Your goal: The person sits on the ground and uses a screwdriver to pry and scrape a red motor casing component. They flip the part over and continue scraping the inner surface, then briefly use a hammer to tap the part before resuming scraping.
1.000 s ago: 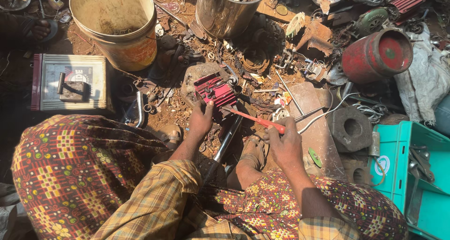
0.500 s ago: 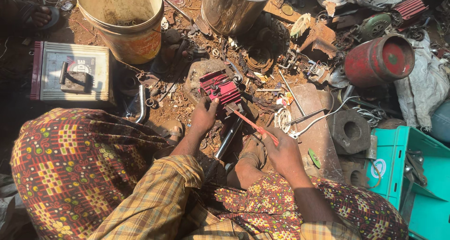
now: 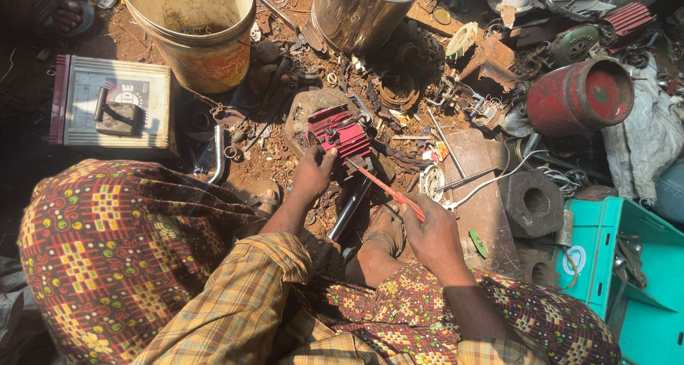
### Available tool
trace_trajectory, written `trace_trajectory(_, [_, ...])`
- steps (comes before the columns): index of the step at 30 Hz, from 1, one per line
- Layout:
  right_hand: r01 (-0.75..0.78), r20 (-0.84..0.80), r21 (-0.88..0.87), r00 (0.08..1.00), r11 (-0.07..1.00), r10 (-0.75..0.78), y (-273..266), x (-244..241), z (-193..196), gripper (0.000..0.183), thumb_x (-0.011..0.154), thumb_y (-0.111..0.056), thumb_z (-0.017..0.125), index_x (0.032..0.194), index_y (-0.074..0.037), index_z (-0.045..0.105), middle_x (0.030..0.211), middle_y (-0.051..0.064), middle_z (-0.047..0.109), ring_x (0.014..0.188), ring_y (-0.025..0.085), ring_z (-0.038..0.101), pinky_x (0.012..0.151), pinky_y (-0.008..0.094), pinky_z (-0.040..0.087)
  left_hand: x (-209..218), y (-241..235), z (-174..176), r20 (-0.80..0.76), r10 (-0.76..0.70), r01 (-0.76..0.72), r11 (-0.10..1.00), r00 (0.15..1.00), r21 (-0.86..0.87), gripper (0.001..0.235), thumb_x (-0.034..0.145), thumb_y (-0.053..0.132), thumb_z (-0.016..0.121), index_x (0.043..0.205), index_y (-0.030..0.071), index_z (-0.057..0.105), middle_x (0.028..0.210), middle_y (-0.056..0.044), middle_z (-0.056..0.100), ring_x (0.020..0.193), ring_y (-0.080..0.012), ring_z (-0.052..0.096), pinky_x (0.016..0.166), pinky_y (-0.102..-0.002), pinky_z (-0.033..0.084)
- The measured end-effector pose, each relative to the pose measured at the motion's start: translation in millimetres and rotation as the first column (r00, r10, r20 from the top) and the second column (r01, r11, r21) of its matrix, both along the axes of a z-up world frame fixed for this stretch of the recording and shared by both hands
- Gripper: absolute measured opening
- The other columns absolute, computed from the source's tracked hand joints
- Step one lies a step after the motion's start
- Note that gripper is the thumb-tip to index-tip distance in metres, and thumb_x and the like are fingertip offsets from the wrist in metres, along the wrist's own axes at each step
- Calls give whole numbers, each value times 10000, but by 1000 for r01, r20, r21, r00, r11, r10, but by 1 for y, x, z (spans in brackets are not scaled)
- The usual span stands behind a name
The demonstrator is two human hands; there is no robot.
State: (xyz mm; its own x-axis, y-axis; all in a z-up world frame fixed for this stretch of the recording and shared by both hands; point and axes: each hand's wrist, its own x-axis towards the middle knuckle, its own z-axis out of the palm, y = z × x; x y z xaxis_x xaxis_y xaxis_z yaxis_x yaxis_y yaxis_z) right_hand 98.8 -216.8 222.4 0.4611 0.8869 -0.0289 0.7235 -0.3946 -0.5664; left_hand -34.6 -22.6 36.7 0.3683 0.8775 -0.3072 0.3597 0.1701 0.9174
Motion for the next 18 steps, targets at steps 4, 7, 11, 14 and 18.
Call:
trace_trajectory(4, [54, -34, -74, 998, 996, -57, 0, -4, -4, 333, 951, -270, 601, 1143, -22, 714, 952, 217, 758, 896, 345, 764, 771, 431, 572, -2, 1, 1, -20, -30, 29, 998, 999, -47, 569, 996, 476, 586, 1317, 6, 600, 1162, -176, 734, 1071, -264, 716, 954, -402, 549])
trace_trajectory(7, [59, -28, -27, 998, 998, -60, 5, -5, -10, 369, 993, -298, 608, 1140, 27, 699, 968, 247, 739, 914, 374, 731, 802, 468, 552, -4, 4, 1, -38, -64, 61, 996, 997, -65, 589, 999, 487, 577, 1338, 6, 591, 1186, -176, 726, 1087, -267, 714, 962, -402, 553])
trace_trajectory(11, [123, -189, -242, 967, 962, -171, 13, -4, -10, 367, 1014, -304, 556, 990, 30, 706, 831, 277, 705, 820, 441, 678, 763, 517, 527, -3, 9, -2, -26, -93, 89, 990, 995, -105, 618, 988, 505, 561, 1363, 14, 582, 1219, -179, 725, 1117, -278, 719, 977, -400, 552])
trace_trajectory(14, [62, -34, -189, 997, 980, -70, 18, -9, -7, 345, 993, -282, 583, 898, 29, 697, 829, 285, 686, 812, 463, 668, 727, 529, 519, -2, 12, -8, -74, -133, 129, 990, 988, -57, 645, 1003, 522, 550, 1392, 7, 555, 1277, -203, 690, 1177, -306, 679, 1011, -416, 524])
trace_trajectory(18, [5, 101, -228, 995, 974, 19, 23, -17, 1, 298, 970, -269, 599, 882, 3, 684, 779, 279, 684, 770, 476, 670, 681, 550, 511, -5, 16, -14, -92, -166, 164, 986, 982, -34, 676, 1011, 531, 546, 1423, -4, 520, 1339, -224, 647, 1239, -326, 641, 1050, -427, 498])
